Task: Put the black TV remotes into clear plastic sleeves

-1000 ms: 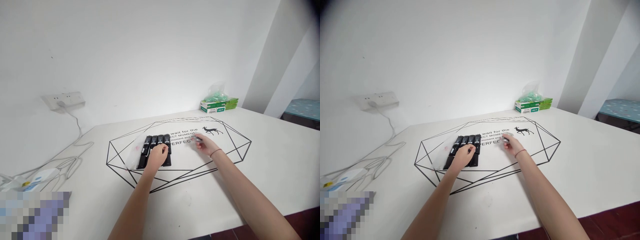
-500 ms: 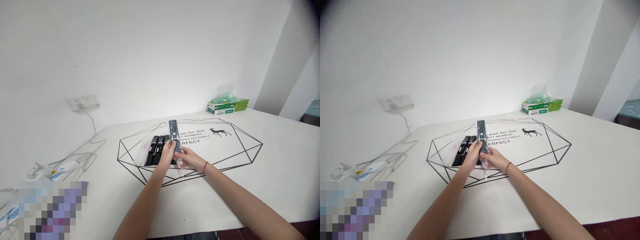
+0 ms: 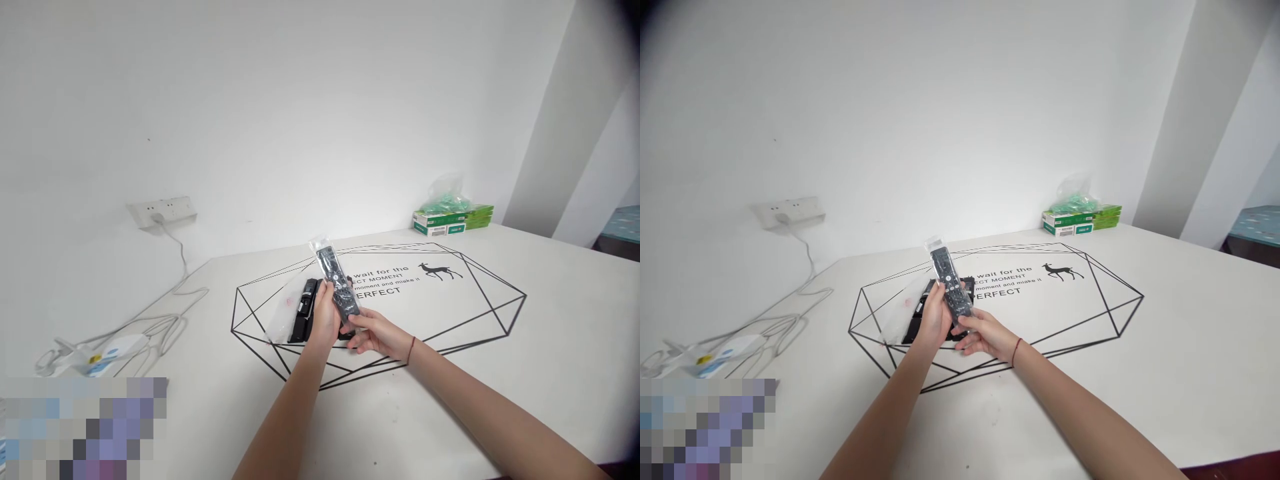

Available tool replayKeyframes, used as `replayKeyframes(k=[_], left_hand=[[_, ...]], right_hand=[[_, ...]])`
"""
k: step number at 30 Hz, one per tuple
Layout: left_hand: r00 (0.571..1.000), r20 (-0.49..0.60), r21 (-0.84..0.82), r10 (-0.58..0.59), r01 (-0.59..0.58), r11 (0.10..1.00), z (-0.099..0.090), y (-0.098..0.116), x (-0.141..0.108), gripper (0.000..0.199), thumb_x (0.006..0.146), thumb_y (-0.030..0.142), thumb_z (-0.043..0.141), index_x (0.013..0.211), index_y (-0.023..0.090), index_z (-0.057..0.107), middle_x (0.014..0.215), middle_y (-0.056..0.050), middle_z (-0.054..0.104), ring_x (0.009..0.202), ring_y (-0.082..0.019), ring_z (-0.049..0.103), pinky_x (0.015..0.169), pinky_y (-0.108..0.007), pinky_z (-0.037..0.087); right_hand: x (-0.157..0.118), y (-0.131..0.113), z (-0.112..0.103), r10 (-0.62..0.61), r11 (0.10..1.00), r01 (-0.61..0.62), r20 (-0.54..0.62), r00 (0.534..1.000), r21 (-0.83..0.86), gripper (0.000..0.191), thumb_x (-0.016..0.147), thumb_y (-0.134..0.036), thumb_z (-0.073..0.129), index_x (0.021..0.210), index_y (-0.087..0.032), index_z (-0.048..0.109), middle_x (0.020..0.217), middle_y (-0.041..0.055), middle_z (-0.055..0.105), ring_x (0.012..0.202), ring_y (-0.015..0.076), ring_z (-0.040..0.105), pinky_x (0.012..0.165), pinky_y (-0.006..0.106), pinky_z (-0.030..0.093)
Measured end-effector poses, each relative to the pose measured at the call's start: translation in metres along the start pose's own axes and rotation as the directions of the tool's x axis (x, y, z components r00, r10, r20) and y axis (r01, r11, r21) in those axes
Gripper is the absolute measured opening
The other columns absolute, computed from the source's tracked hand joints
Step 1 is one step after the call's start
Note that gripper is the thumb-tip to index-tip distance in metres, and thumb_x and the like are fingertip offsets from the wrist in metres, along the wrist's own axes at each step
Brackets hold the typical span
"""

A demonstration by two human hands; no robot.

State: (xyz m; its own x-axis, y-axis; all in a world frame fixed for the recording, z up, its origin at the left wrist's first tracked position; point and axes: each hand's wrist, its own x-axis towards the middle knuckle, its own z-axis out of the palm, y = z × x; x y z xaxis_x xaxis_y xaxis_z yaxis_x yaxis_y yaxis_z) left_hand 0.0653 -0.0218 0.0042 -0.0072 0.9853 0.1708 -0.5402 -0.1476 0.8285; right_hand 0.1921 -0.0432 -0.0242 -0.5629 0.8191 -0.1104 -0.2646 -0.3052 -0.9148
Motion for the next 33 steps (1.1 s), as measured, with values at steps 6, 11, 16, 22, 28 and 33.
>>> replayKeyframes(k=[6,11,16,22,28,33], left_hand=[[0.996,0.027,-0.005,0.09,-0.09,0.996,0.001,0.016,-0.001,0.038,0.084,0.047,0.049,0.111,0.02,0.052,0.101,-0.007,0.065,0.09,-0.018,0.062,0.078,-0.03,0.048],[0.997,0.074,0.151,-0.008,-0.004,0.988,-0.003,0.025,-0.001,0.041,0.079,0.046,0.058,0.108,0.016,0.058,0.099,-0.009,0.065,0.088,-0.02,0.063,0.075,-0.031,0.049],[0.995,-0.021,0.043,0.096,-0.095,0.995,-0.009,0.036,0.003,0.044,0.083,0.045,0.054,0.118,0.019,0.053,0.103,-0.01,0.065,0.092,-0.021,0.063,0.077,-0.033,0.05],[0.961,-0.093,0.031,0.261,-0.259,0.965,-0.012,0.05,0.007,0.041,0.086,0.046,0.048,0.123,0.028,0.047,0.127,-0.006,0.054,0.109,-0.022,0.057,0.081,-0.033,0.051],[0.804,-0.395,0.071,0.444,-0.455,0.888,-0.072,0.088,0.022,0.025,0.087,0.036,0.047,0.109,0.026,0.055,0.119,-0.005,0.057,0.095,-0.013,0.061,0.08,-0.025,0.052],[0.854,-0.394,0.585,0.339,-0.051,0.809,-0.129,0.095,0.024,0.032,0.073,0.036,0.064,0.098,0.016,0.059,0.084,-0.004,0.064,0.07,-0.012,0.061,0.069,-0.026,0.05]], right_hand=[[-0.004,0.001,0.006,0.007,1.0,-0.004,0.091,0.996,-0.029,0.036,0.071,-0.029,0.071,0.098,-0.017,0.051,0.094,0.0056,0.063,0.069,0.0139,0.067,0.069,0.03,0.055],[-0.003,0.004,0.007,-0.105,0.982,0.113,0.059,0.993,-0.151,0.037,0.072,-0.035,0.07,0.096,-0.017,0.049,0.091,0.0044,0.059,0.065,0.0134,0.065,0.065,0.031,0.055],[-0.007,-0.009,0.005,-0.094,0.946,0.142,0.172,0.981,-0.29,0.044,0.075,-0.047,0.064,0.103,-0.019,0.043,0.092,0.0037,0.057,0.064,0.0143,0.065,0.062,0.031,0.054],[-0.015,-0.024,0.001,-0.132,0.911,0.207,0.224,0.966,-0.356,0.04,0.079,-0.054,0.056,0.096,-0.019,0.045,0.092,0.0029,0.057,0.058,0.0089,0.06,0.061,0.028,0.051],[-0.007,-0.017,-0.008,-0.112,0.933,0.131,0.075,0.991,-0.335,0.038,0.078,-0.052,0.058,0.092,-0.019,0.046,0.079,-0.0009,0.054,0.055,0.0076,0.054,0.061,0.027,0.049],[0.002,-0.013,-0.024,-0.17,0.956,0.125,-0.155,0.973,-0.267,0.031,0.08,-0.047,0.058,0.089,-0.02,0.045,0.078,-0.0005,0.055,0.05,0.0078,0.051,0.057,0.028,0.048]])
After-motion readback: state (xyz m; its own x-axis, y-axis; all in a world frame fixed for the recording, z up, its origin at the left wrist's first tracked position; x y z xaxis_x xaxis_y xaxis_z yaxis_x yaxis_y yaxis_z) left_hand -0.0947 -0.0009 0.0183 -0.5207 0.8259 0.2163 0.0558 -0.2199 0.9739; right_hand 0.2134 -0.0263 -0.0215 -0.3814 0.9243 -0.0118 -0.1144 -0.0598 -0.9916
